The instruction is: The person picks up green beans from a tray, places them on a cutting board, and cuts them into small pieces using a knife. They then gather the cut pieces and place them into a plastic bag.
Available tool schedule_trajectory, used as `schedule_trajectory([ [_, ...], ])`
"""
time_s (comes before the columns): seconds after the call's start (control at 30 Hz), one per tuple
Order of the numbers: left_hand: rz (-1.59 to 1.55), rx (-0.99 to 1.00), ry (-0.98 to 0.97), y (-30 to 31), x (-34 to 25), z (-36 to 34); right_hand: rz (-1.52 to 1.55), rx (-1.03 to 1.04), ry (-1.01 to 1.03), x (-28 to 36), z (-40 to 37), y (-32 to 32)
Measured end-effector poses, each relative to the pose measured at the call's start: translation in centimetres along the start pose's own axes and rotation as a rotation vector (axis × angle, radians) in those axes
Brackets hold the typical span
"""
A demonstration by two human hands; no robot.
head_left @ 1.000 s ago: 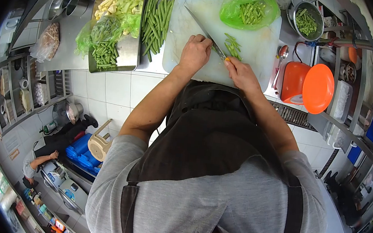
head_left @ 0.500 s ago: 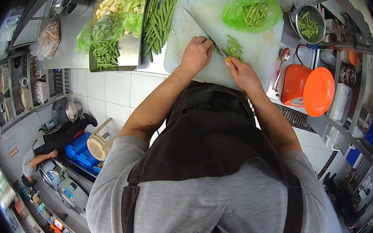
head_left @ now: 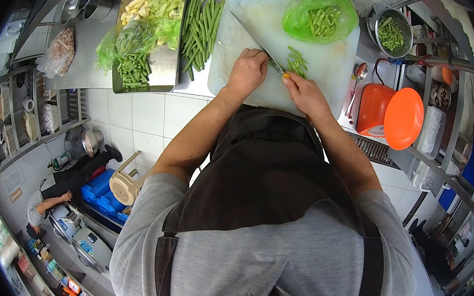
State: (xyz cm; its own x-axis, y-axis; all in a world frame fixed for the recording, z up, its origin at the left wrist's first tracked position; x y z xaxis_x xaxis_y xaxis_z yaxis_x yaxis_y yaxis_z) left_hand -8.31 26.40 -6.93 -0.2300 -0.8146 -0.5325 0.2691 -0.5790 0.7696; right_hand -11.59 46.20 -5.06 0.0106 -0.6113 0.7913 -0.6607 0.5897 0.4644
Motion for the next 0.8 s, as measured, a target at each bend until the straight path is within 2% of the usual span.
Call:
schedule_trajectory([
  [0.1, -0.013, -0.011, -0.019, 0.2, 0.1, -0.2, -0.009, -0.010, 0.056, 0.6, 1.5, -0.9],
  [0.2, -0.013, -0.014, -0.002, 0.1, 0.1, -0.1, 0.045, 0.013, -0.013, 1.5, 0.8, 0.2],
  [0.27, -0.033, -0.044, -0.011, 0.1, 0.1, -0.3, 0.105, 0.090, -0.260, 2.3, -0.8, 1.4],
  [0.3, -0.034, -0.046, -0.005, 0.1, 0.0, -0.3, 0.101, 0.094, -0.262, 2.1, -1.0, 1.4],
  [0.37, -0.028, -0.039, 0.001, 0.1, 0.0, -0.2, 0.126, 0.067, -0.157, 1.7, -1.2, 1.0],
  [0.6, -0.008, -0.039, -0.016, 0.3, 0.1, -0.3, 0.105, 0.087, -0.136, 2.8, 4.3, -1.9],
  [0.67, 0.005, 0.023, -0.015, 0.3, 0.2, -0.3, -0.018, -0.091, 0.038, 2.2, 4.9, -2.2],
  [0.8, -0.109, -0.001, -0.059, 2.3, 1.0, 0.1, 0.095, -0.137, 0.050, 2.2, 2.6, -0.6],
])
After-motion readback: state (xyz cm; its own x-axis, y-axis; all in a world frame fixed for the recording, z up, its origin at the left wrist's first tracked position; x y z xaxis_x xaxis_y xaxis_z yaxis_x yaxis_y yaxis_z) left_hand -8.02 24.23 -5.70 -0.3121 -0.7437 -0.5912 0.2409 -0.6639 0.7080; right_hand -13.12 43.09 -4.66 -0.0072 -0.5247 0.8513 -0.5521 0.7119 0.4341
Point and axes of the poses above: each hand's wrist, its own z-axis towards the middle knuckle, its own y-axis out of the back of the hand, x = y × z, the point moved 2 cm from there along z, towards the middle knuckle, and after that the axes turned 7 degrees about -y, right-handed, at the moved point
